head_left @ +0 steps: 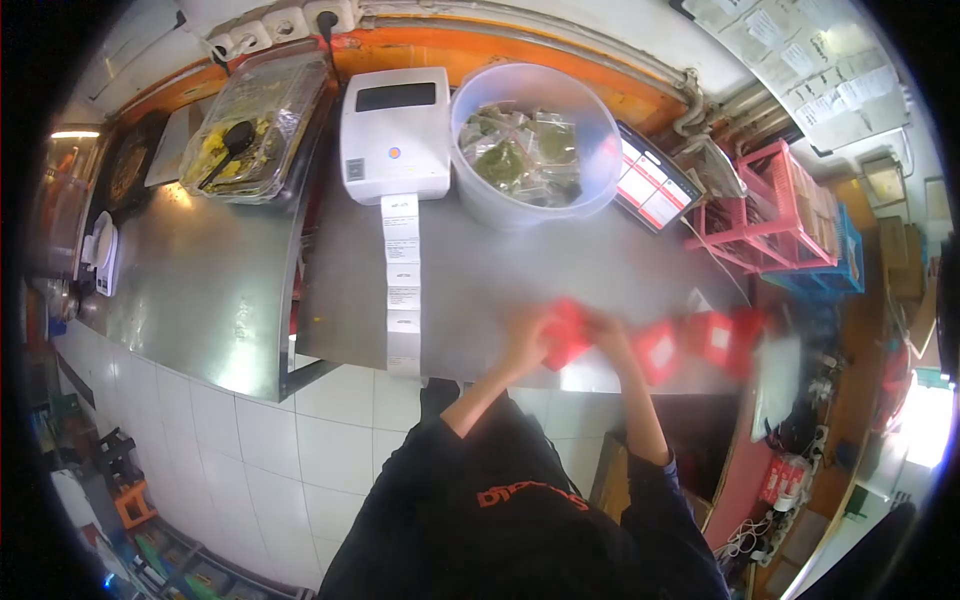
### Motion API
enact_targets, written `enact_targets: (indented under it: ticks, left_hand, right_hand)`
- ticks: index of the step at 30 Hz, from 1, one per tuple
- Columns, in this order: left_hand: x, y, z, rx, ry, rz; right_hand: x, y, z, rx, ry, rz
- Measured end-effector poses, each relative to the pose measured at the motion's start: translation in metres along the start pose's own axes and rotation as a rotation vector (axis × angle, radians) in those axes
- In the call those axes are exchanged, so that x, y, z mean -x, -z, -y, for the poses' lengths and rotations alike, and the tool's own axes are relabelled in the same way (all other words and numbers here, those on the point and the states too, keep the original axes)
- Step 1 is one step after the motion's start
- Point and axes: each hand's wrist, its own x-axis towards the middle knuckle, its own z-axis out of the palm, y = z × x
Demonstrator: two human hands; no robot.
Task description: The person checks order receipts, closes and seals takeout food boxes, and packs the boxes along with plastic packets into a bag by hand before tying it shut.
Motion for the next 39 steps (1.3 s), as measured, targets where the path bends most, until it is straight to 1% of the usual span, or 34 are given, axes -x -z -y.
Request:
enact_targets:
  ticks: [1,2,4,5,7,8,10,14,16,17,19,20,22,23,24,26,27,28,29,31,32,34,35,37,39]
  left_hand:
    - [-0.001,-0.003,0.003,0.073,0.023,-0.026]
    - [0.0,-0.008,0.004,0.075,0.025,-0.021]
    - [0.001,-0.015,0.0,0.115,0.098,-0.126]
    - [0.001,-0.017,-0.001,0.113,0.099,-0.127]
    - [0.002,-0.019,-0.007,0.089,0.089,-0.193]
    - [0.001,-0.018,-0.009,0.085,0.093,-0.198]
    - [0.002,-0.016,-0.012,0.16,0.133,-0.2]
    - [0.005,-0.021,-0.007,0.123,0.169,-0.226]
    - [0.006,-0.024,-0.004,0.153,0.168,-0.245]
    - [0.007,-0.026,-0.003,0.15,0.171,-0.249]
    - [0.007,-0.029,-0.004,0.068,0.202,-0.253]
    - [0.007,-0.03,-0.005,0.064,0.204,-0.256]
    - [0.004,-0.032,-0.007,-0.034,0.21,-0.256]
    - [0.003,-0.033,-0.008,-0.037,0.209,-0.259]
    - [0.003,-0.034,-0.009,-0.006,0.212,-0.285]
    - [0.002,-0.035,-0.009,0.022,0.214,-0.312]
    - [0.001,-0.034,-0.01,0.035,0.239,-0.305]
    - [0.001,-0.034,-0.01,0.048,0.265,-0.298]
    - [0.001,-0.035,-0.011,0.046,0.264,-0.298]
    - [-0.001,-0.037,-0.012,-0.001,0.276,-0.316]
    - [-0.001,-0.037,-0.012,-0.002,0.275,-0.314]
    - [-0.003,-0.037,-0.01,-0.073,0.275,-0.353]
    - [-0.003,-0.038,-0.01,-0.075,0.276,-0.352]
    - [-0.005,-0.038,-0.014,-0.195,0.285,-0.359]
    - [-0.006,-0.038,-0.017,-0.197,0.288,-0.352]
  right_hand:
    - [-0.001,0.002,-0.001,0.013,0.002,0.029]
    - [-0.003,0.004,-0.001,0.01,-0.003,0.027]
    - [-0.005,0.009,-0.001,0.004,-0.042,0.102]
    - [-0.005,0.01,-0.002,0.003,-0.041,0.104]
    - [-0.002,0.013,-0.003,-0.179,0.038,0.245]
    - [-0.001,0.015,-0.002,-0.179,0.037,0.253]
    - [0.003,0.019,-0.001,0.191,0.077,0.345]
    - [-0.001,0.026,0.001,0.212,0.053,0.394]
    - [-0.004,0.03,-0.013,0.045,0.054,0.417]
    - [-0.006,0.032,-0.02,0.045,0.055,0.422]
    - [-0.008,0.033,-0.024,-0.091,0.082,0.468]
    - [-0.008,0.033,-0.027,-0.092,0.083,0.473]
    - [-0.006,0.028,-0.022,0.176,0.165,0.423]
    - [-0.004,0.028,-0.018,0.176,0.168,0.426]
    - [-0.001,0.027,-0.011,0.258,0.209,0.406]
    - [-0.004,0.028,-0.018,0.338,0.251,0.385]
    - [-0.013,0.029,-0.036,0.207,0.257,0.386]
    - [-0.017,0.03,-0.041,0.075,0.262,0.387]
    - [-0.018,0.031,-0.046,0.074,0.263,0.386]
    - [-0.017,0.027,-0.036,0.167,0.24,0.241]
    - [-0.015,0.023,-0.031,0.166,0.241,0.24]
    - [-0.011,0.015,-0.02,0.351,0.226,0.094]
    - [-0.01,0.014,-0.018,0.35,0.226,0.095]
    - [-0.008,0.013,-0.016,0.416,0.286,0.067]
    - [-0.008,0.015,-0.016,0.358,0.27,0.078]
